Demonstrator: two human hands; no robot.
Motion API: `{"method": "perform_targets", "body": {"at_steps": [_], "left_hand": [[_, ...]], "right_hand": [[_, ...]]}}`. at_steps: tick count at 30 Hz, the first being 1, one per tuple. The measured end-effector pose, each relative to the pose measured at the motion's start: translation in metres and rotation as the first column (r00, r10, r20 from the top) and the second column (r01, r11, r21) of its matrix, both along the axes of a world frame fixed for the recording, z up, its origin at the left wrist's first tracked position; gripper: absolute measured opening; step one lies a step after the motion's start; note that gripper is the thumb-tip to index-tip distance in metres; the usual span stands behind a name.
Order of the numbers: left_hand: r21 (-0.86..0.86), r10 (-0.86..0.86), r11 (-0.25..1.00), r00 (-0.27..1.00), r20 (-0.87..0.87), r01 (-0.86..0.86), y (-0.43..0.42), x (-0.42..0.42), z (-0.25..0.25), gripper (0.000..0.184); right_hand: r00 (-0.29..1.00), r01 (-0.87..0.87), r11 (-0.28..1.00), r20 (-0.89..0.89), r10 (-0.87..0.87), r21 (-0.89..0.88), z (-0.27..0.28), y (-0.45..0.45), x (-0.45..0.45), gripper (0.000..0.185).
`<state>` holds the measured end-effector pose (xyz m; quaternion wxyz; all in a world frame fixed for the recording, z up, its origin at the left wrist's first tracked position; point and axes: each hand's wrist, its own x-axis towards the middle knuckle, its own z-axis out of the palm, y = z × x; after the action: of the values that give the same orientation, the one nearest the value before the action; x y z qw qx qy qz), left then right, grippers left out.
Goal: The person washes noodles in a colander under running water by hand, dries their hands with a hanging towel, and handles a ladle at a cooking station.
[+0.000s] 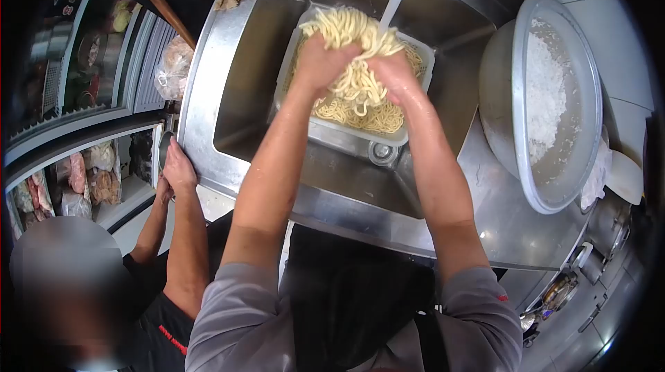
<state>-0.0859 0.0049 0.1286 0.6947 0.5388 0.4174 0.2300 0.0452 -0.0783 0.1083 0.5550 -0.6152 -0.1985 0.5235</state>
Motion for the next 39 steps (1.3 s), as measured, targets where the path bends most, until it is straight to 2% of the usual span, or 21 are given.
{"method": "perform_targets", "body": {"at_steps": [1, 3, 6, 9, 10, 12, 13, 14, 15, 16, 19, 20, 22, 25, 28, 31, 33, 34, 37, 38, 39], "left_hand": [[0.096, 0.007, 0.995, 0.986, -0.169, 0.009, 0.001, 0.006, -0.036, 0.048], [0.260, 0.064, 0.963, 0.868, -0.492, 0.076, -0.010, 0.016, -0.106, 0.050], [0.298, -0.023, 0.934, 0.864, -0.502, 0.198, -0.024, 0.018, -0.149, 0.049], [0.339, 0.027, 0.932, 0.907, -0.420, 0.129, -0.021, 0.030, -0.163, 0.041], [0.209, 0.058, 0.978, 0.954, -0.294, 0.005, -0.021, 0.038, -0.160, 0.036], [-0.102, 0.169, 0.980, 0.985, -0.040, -0.173, -0.018, 0.058, -0.151, 0.028], [-0.208, 0.219, 0.956, 0.975, 0.032, -0.208, -0.018, 0.066, -0.143, 0.026], [-0.317, 0.273, 0.920, 0.957, 0.096, -0.231, -0.020, 0.073, -0.135, 0.026], [-0.424, 0.329, 0.874, 0.932, 0.151, -0.239, -0.021, 0.077, -0.125, 0.027], [-0.501, 0.371, 0.827, 0.917, 0.146, -0.255, -0.022, 0.080, -0.109, 0.032], [-0.506, 0.462, 0.771, 0.886, 0.025, -0.388, -0.013, 0.080, -0.099, 0.036], [-0.436, 0.462, 0.801, 0.887, 0.014, -0.411, -0.013, 0.081, -0.096, 0.036], [-0.290, 0.465, 0.845, 0.885, -0.016, -0.449, -0.018, 0.080, -0.054, 0.037], [-0.265, 0.445, 0.875, 0.889, 0.110, -0.405, -0.015, 0.086, -0.026, 0.032], [-0.172, 0.425, 0.900, 0.894, 0.141, -0.400, -0.010, 0.093, 0.000, 0.033], [-0.199, 0.427, 0.900, 0.877, 0.222, -0.388, -0.008, 0.101, 0.022, 0.032], [-0.101, 0.414, 0.910, 0.893, 0.176, -0.402, -0.005, 0.103, 0.036, 0.030], [-0.053, 0.409, 0.912, 0.900, 0.148, -0.406, -0.003, 0.102, 0.039, 0.029], [-0.080, 0.429, 0.902, 0.854, 0.295, -0.425, 0.017, 0.102, 0.010, 0.026], [-0.106, 0.469, 0.882, 0.837, 0.282, -0.459, 0.020, 0.097, 0.001, 0.025], [-0.100, 0.529, 0.848, 0.834, 0.157, -0.520, 0.023, 0.092, -0.013, 0.025]], "right_hand": [[0.963, -0.039, 0.982, 0.254, 0.086, -0.186, -0.034, 0.005, 0.003, 0.035], [0.700, 0.032, 0.840, 0.612, 0.368, -0.541, -0.101, 0.001, 0.000, 0.035], [0.578, 0.041, 0.963, 0.792, 0.195, -0.267, -0.149, -0.021, -0.006, 0.031], [0.756, -0.112, 0.942, 0.589, 0.287, -0.315, -0.135, -0.025, 0.006, 0.030], [0.756, -0.078, 0.950, 0.603, 0.254, -0.303, -0.126, -0.020, 0.007, 0.029], [0.751, -0.001, 0.963, 0.636, 0.179, -0.270, -0.107, -0.009, 0.005, 0.028], [0.856, 0.140, 0.978, 0.516, -0.042, -0.153, -0.098, -0.001, 0.001, 0.025], [0.900, 0.295, 0.954, 0.353, -0.255, -0.062, -0.092, 0.007, -0.007, 0.024], [0.880, 0.453, 0.892, 0.159, -0.447, -0.002, -0.087, 0.014, -0.014, 0.023], [0.834, 0.550, 0.835, -0.071, -0.547, 0.016, -0.091, 0.022, -0.017, 0.021], [0.773, 0.566, 0.824, -0.360, -0.522, 0.022, -0.072, 0.024, -0.014, 0.019], [0.772, 0.576, 0.817, -0.350, -0.531, 0.032, -0.064, 0.028, -0.014, 0.020], [0.766, 0.597, 0.801, -0.330, -0.552, 0.045, -0.044, 0.034, -0.018, 0.022], [0.781, 0.607, 0.782, -0.293, -0.552, 0.145, -0.014, 0.040, -0.014, 0.025], [0.770, 0.636, 0.731, -0.254, -0.585, 0.245, 0.014, 0.046, -0.007, 0.029], [0.776, 0.631, 0.745, -0.186, -0.603, 0.217, 0.039, 0.047, 0.002, 0.026], [0.816, 0.578, 0.780, -0.148, -0.559, 0.241, 0.044, 0.050, 0.008, 0.025], [0.834, 0.551, 0.797, -0.129, -0.537, 0.248, 0.045, 0.051, 0.011, 0.025], [0.850, 0.510, 0.805, -0.036, -0.525, 0.303, 0.045, 0.062, 0.005, 0.027], [0.863, 0.475, 0.854, 0.076, -0.500, 0.213, 0.016, 0.075, 0.006, 0.024], [0.863, 0.484, 0.865, 0.095, -0.497, 0.133, -0.011, 0.080, 0.002, 0.022]]}}
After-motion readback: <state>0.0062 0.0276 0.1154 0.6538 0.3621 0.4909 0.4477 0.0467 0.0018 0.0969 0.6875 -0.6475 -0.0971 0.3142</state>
